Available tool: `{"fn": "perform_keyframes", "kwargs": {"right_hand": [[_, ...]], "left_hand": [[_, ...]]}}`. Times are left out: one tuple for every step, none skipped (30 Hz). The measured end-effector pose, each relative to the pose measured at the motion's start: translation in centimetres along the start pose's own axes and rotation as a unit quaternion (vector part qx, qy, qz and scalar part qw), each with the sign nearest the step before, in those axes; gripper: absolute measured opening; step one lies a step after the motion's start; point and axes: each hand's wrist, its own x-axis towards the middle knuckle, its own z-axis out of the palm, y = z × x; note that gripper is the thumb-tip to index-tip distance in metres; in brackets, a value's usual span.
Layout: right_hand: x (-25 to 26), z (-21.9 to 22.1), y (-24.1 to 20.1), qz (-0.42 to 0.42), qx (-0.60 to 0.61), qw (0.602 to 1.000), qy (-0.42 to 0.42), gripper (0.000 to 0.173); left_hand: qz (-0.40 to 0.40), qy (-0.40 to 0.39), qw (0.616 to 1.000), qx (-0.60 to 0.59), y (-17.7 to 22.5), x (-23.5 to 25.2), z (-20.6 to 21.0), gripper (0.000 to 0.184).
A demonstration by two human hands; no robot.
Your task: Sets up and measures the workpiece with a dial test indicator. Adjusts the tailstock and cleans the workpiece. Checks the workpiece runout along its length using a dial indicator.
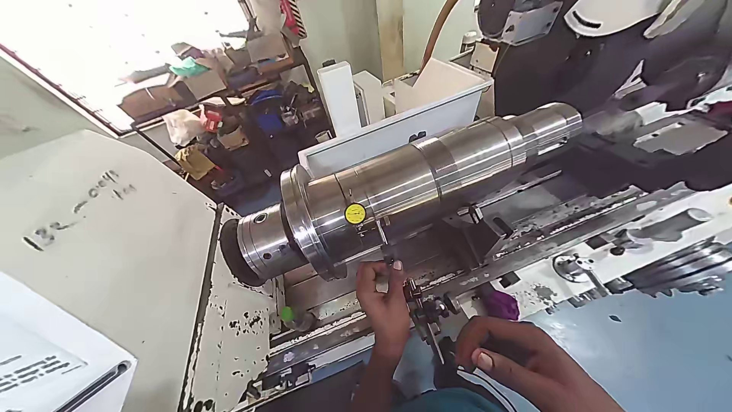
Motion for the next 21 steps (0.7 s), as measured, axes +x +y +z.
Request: {"fn": "perform_keyframes", "kwargs": {"right_hand": [[0.2,-0.3,0.0,0.004,0.001,1.0,0.001,0.027],[0.4,-0.7,0.1,0.006,-0.006,1.0,0.006,0.027],[0.7,-1.0,0.2,0.006,-0.029,0.999,0.014,0.027],[1.0,-1.5,0.4,0.008,-0.072,0.997,0.025,0.028],[1.5,-1.9,0.7,0.007,-0.137,0.99,0.037,0.03],[1.9,-2.5,1.0,0.009,-0.218,0.975,0.048,0.031],[2.5,-3.3,1.4,0.016,-0.293,0.955,0.048,0.031],[3.2,-4.2,1.7,0.029,-0.346,0.937,0.033,0.033],[3.9,-5.0,1.9,0.054,-0.375,0.925,-0.003,0.037],[4.6,-5.9,2.0,0.087,-0.387,0.916,-0.057,0.043],[5.4,-6.6,2.0,0.124,-0.39,0.905,-0.12,0.048],[6.1,-7.1,2.2,0.147,-0.388,0.892,-0.178,0.05],[6.7,-7.3,2.7,0.161,-0.386,0.88,-0.224,0.049],[7.2,-7.3,3.2,0.17,-0.386,0.87,-0.257,0.047],[7.7,-7.3,3.7,0.175,-0.383,0.862,-0.281,0.045],[8.2,-7.3,4.0,0.175,-0.374,0.86,-0.301,0.042],[8.8,-7.3,4.3,0.171,-0.363,0.858,-0.322,0.04],[9.4,-7.3,4.3,0.169,-0.353,0.853,-0.346,0.038],[10.2,-7.1,4.0,0.182,-0.343,0.842,-0.374,0.036],[10.9,-7.0,4.0,0.192,-0.33,0.834,-0.399,0.033],[11.4,-6.8,4.4,0.202,-0.315,0.828,-0.417,0.03]], "left_hand": [[-0.015,-0.005,1.0,-0.017,0.1,0.0,0.0,0.008],[-0.033,-0.008,0.999,-0.031,0.2,0.0,-0.1,0.008],[-0.052,-0.012,0.998,-0.044,0.4,0.0,-0.1,0.009],[-0.066,-0.015,0.996,-0.052,0.5,0.1,-0.2,0.009],[-0.075,-0.017,0.995,-0.056,0.5,0.0,-0.2,0.009],[-0.077,-0.014,0.996,-0.054,0.5,-0.1,-0.2,0.008],[-0.072,-0.007,0.996,-0.051,0.4,-0.4,-0.2,0.007],[-0.066,0.0,0.996,-0.053,0.3,-0.8,-0.1,0.011],[-0.067,0.0,0.996,-0.056,0.1,-1.3,-0.1,0.02],[-0.08,-0.007,0.995,-0.062,-0.1,-1.8,-0.1,0.03],[-0.1,-0.018,0.993,-0.068,-0.4,-2.2,-0.1,0.036],[-0.124,-0.035,0.989,-0.078,-0.7,-2.6,-0.2,0.038],[-0.152,-0.056,0.982,-0.098,-1.0,-3.0,-0.2,0.035],[-0.186,-0.075,0.97,-0.137,-1.4,-3.3,-0.3,0.03],[-0.221,-0.089,0.951,-0.195,-1.7,-3.4,-0.3,0.024],[-0.259,-0.093,0.927,-0.256,-1.8,-3.4,-0.2,0.021],[-0.292,-0.092,0.9,-0.31,-1.8,-3.4,-0.1,0.019],[-0.321,-0.088,0.876,-0.349,-1.6,-3.3,0.0,0.016],[-0.339,-0.086,0.857,-0.378,-1.5,-3.1,0.1,0.015],[-0.348,-0.084,0.845,-0.397,-1.4,-3.1,0.2,0.014],[-0.349,-0.08,0.84,-0.407,-1.4,-3.1,0.4,0.013]]}}
